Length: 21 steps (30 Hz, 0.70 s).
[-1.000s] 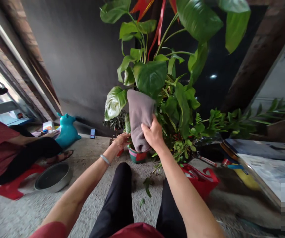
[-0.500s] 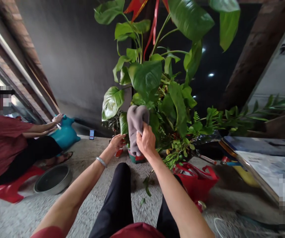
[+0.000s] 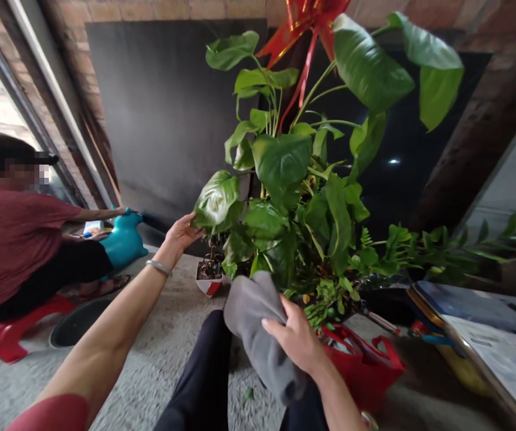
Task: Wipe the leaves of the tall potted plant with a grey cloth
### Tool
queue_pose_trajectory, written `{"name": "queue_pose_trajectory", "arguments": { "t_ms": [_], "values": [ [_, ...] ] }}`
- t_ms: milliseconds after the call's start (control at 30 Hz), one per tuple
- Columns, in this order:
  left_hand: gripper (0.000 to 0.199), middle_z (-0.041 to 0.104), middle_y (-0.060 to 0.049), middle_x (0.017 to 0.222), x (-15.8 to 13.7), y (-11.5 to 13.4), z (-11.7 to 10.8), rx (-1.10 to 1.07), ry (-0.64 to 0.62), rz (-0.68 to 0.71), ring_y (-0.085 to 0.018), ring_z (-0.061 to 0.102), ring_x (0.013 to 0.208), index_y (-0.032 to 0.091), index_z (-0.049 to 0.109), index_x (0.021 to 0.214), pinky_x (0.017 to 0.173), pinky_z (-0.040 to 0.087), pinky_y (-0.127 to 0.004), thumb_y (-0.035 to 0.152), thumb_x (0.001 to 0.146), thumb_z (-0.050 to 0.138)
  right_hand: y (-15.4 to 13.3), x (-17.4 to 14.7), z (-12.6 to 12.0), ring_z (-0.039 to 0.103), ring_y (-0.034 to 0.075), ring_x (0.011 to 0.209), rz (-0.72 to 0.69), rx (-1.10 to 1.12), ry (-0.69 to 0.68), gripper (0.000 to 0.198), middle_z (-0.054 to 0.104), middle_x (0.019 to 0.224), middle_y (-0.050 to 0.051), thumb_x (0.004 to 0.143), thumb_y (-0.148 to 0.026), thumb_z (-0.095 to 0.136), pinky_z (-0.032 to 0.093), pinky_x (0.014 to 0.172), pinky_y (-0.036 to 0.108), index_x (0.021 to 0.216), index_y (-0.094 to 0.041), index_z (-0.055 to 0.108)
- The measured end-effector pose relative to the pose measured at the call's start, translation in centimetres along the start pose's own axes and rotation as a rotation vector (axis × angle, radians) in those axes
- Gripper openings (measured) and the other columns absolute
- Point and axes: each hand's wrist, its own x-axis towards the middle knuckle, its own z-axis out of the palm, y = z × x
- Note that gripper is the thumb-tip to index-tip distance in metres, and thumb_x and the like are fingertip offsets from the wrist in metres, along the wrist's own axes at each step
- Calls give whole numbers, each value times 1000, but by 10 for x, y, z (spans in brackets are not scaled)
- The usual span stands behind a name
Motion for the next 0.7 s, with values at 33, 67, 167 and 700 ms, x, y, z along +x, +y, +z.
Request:
{"name": "queue_pose_trajectory", "arguments": {
  "t_ms": [33, 67, 167, 700],
  "values": [
    [9, 72, -3, 76, -7, 0, 7, -6, -46, 0, -18, 68, 66, 15, 69, 100, 75, 58, -34, 15, 91, 68, -20, -5, -8, 77, 33, 99, -38, 31, 9, 39, 84, 104, 9, 72, -35, 85, 62, 90, 44, 109, -23, 81],
    [8, 73, -4, 77, -15, -2, 11, -6, -98, 1, -19, 69, 68, 14, 69, 97, 76, 59, -35, 11, 89, 68, -41, -8, -15, 77, 32, 97, -76, 75, 54, 42, 84, 107, 9, 74, -37, 86, 62, 87, 43, 114, -23, 80],
    [7, 73, -4, 75, -40, -19, 15, 85, -258, -1, -19, 70, 69, 14, 70, 89, 77, 60, -36, 10, 84, 72, -101, -2, -27, 78, 29, 99, -251, 264, 355, 47, 83, 114, 9, 74, -37, 89, 62, 84, 39, 118, -25, 79],
    [42, 59, 4, 59, -54, -78, -8, 383, -163, 71, -11, 55, 54, 18, 55, 59, 61, 44, -27, 28, 47, 94, -87, 24, 27, 74, 31, 109, -436, -147, 296, 44, 81, 118, 10, 78, -36, 74, 56, 105, 46, 120, -22, 71]
  ]
}}
